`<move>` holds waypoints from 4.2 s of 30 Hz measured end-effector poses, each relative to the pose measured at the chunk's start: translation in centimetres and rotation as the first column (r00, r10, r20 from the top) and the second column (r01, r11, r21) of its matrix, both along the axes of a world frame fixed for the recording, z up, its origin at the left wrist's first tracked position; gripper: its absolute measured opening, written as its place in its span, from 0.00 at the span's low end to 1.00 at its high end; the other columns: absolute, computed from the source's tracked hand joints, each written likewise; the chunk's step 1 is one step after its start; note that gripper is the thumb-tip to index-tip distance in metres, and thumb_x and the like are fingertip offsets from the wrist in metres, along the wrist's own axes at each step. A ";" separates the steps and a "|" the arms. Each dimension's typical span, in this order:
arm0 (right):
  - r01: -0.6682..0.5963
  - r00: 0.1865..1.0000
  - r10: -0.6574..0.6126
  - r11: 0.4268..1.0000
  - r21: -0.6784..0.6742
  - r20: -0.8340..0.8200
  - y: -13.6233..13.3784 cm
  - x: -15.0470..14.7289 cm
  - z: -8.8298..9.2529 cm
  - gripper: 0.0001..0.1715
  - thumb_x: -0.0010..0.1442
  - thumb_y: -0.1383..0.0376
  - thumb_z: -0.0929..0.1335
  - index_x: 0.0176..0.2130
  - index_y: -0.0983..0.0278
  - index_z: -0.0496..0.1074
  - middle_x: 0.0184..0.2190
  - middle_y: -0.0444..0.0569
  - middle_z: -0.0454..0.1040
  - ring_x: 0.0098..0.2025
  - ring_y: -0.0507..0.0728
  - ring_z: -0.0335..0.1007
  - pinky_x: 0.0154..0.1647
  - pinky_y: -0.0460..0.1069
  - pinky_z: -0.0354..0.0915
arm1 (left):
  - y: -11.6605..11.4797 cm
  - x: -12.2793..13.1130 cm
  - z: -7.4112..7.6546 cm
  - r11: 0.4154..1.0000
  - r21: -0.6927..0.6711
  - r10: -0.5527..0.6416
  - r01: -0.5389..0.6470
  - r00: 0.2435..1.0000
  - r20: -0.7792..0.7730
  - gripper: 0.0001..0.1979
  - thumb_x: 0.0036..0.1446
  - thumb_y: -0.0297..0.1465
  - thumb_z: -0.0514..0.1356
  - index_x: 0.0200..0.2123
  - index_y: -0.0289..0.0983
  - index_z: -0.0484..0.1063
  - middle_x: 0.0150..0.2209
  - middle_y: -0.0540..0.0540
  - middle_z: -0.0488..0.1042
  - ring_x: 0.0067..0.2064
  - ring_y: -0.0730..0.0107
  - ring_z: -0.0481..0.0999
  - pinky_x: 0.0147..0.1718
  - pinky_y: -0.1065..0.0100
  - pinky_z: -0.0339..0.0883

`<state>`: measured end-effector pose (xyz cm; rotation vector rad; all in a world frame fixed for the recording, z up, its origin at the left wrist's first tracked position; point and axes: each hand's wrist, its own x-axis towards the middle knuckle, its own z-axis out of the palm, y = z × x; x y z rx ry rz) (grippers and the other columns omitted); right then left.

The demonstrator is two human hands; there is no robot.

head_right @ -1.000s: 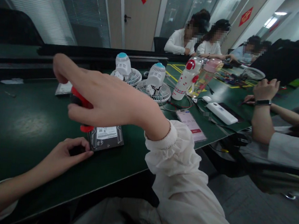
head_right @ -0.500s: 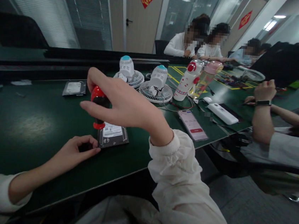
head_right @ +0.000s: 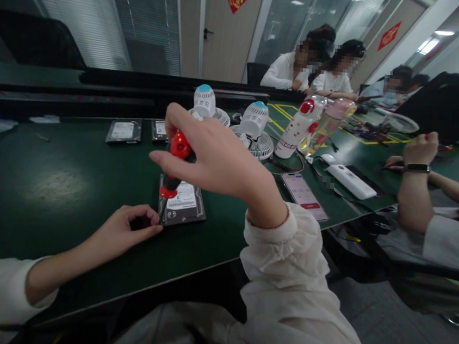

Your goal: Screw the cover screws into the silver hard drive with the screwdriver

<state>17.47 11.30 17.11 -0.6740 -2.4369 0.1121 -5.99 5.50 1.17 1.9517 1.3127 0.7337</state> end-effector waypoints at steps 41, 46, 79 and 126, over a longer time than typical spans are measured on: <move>-0.225 0.974 0.228 0.961 -0.162 0.001 1.3 0.0 0.1 0.16 0.63 0.62 0.71 0.45 0.68 0.65 0.33 0.41 0.68 0.29 0.44 0.60 0.29 0.43 0.57 | -0.6 0.8 0.1 0.986 -0.137 0.093 -0.099 0.994 -0.052 0.06 0.58 0.38 0.64 0.33 0.42 0.75 0.35 0.51 0.78 0.41 0.58 0.72 0.44 0.58 0.59; -0.240 0.971 0.239 0.960 -0.142 -0.025 1.3 0.2 -0.2 0.17 0.60 0.64 0.69 0.47 0.68 0.65 0.36 0.44 0.70 0.33 0.48 0.65 0.33 0.45 0.60 | -0.6 0.7 0.0 0.987 -0.130 0.087 -0.093 0.995 -0.053 0.07 0.59 0.39 0.64 0.33 0.42 0.75 0.35 0.51 0.78 0.42 0.59 0.72 0.44 0.59 0.59; -0.258 0.964 0.263 0.960 -0.110 0.032 2.1 0.0 0.3 0.22 0.60 0.59 0.71 0.50 0.65 0.65 0.42 0.46 0.68 0.40 0.50 0.64 0.37 0.47 0.63 | -1.5 1.0 -0.4 0.980 -0.103 0.169 -0.172 0.985 -0.030 0.05 0.58 0.37 0.65 0.34 0.43 0.75 0.35 0.50 0.76 0.41 0.59 0.72 0.46 0.57 0.61; -0.199 0.979 0.201 0.976 -0.085 0.028 1.2 0.1 0.5 0.13 0.66 0.57 0.68 0.41 0.64 0.64 0.32 0.41 0.65 0.30 0.47 0.58 0.32 0.47 0.55 | -1.3 1.0 -0.1 0.983 -0.077 0.161 -0.165 0.985 -0.063 0.07 0.59 0.39 0.64 0.33 0.42 0.74 0.35 0.51 0.78 0.40 0.59 0.74 0.44 0.58 0.61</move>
